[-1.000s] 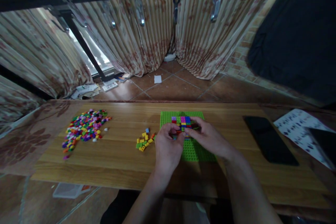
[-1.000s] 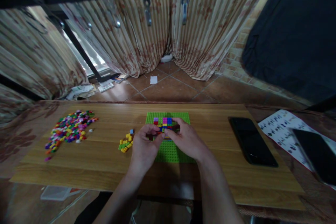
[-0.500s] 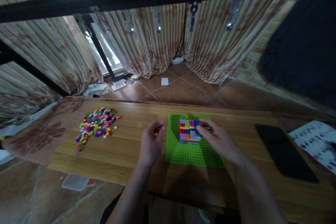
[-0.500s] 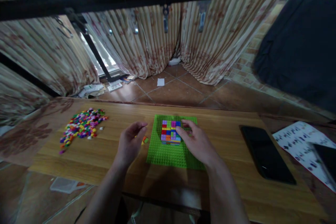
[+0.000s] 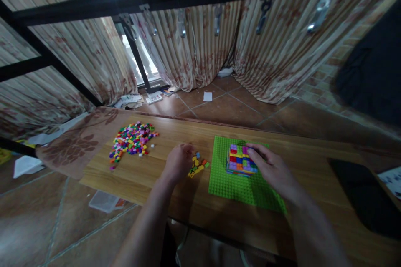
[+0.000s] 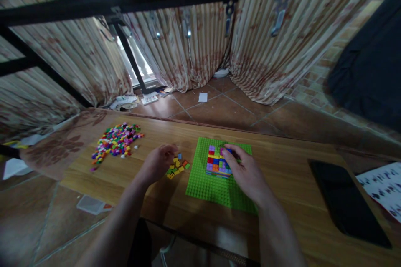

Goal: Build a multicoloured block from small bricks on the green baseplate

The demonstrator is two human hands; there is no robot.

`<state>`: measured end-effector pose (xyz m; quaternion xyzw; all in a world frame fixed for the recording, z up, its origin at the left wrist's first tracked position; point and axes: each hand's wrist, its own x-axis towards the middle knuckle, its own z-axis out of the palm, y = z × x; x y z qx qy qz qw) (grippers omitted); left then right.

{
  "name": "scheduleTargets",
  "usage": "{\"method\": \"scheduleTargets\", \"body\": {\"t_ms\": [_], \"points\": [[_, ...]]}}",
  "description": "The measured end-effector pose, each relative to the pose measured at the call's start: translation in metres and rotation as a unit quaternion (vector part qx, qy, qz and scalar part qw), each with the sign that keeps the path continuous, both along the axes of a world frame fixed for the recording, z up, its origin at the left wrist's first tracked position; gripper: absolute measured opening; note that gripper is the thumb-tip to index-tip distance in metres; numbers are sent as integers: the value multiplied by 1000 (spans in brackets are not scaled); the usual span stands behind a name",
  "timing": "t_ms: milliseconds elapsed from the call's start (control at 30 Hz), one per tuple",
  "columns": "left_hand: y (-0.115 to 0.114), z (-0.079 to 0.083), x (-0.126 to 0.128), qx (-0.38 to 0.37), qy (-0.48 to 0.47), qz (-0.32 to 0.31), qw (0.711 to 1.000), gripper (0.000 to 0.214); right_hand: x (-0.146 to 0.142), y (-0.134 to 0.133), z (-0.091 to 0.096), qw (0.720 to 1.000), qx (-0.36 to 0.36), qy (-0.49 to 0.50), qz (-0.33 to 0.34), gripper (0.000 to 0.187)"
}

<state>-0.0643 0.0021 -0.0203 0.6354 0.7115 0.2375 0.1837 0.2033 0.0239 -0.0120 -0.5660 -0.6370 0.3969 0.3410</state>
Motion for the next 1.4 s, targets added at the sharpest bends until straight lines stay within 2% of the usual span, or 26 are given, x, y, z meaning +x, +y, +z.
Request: {"method": "scheduleTargets", "body": {"t_ms": [267, 500, 833, 933, 1167, 1300, 1400], "points": [[0, 0, -2, -11, 34, -68, 997, 29, -2, -1, 5, 999, 1, -32, -4, 39], [0, -1, 0, -28, 72, -60, 995, 27, -2, 0, 4, 999, 5, -44, -5, 43], [0, 11, 18, -33, 123, -57, 990, 16, -1, 0, 2, 999, 21, -46, -3, 43], [2, 10, 15, -33, 101, -59, 993, 16, -1, 0, 1, 999, 22, -47, -7, 44], [-3, 13, -20, -68, -85, -52, 993, 23, 0, 1, 2, 998, 30, -56, -7, 44], [-16, 22, -30, -95, -58, -77, 991, 22, 0, 1, 1, 998, 30, -62, -6, 45], [-23, 22, -31, -110, -29, -87, 990, 24, 1, 2, 0, 998, 19, -64, -4, 47]]}}
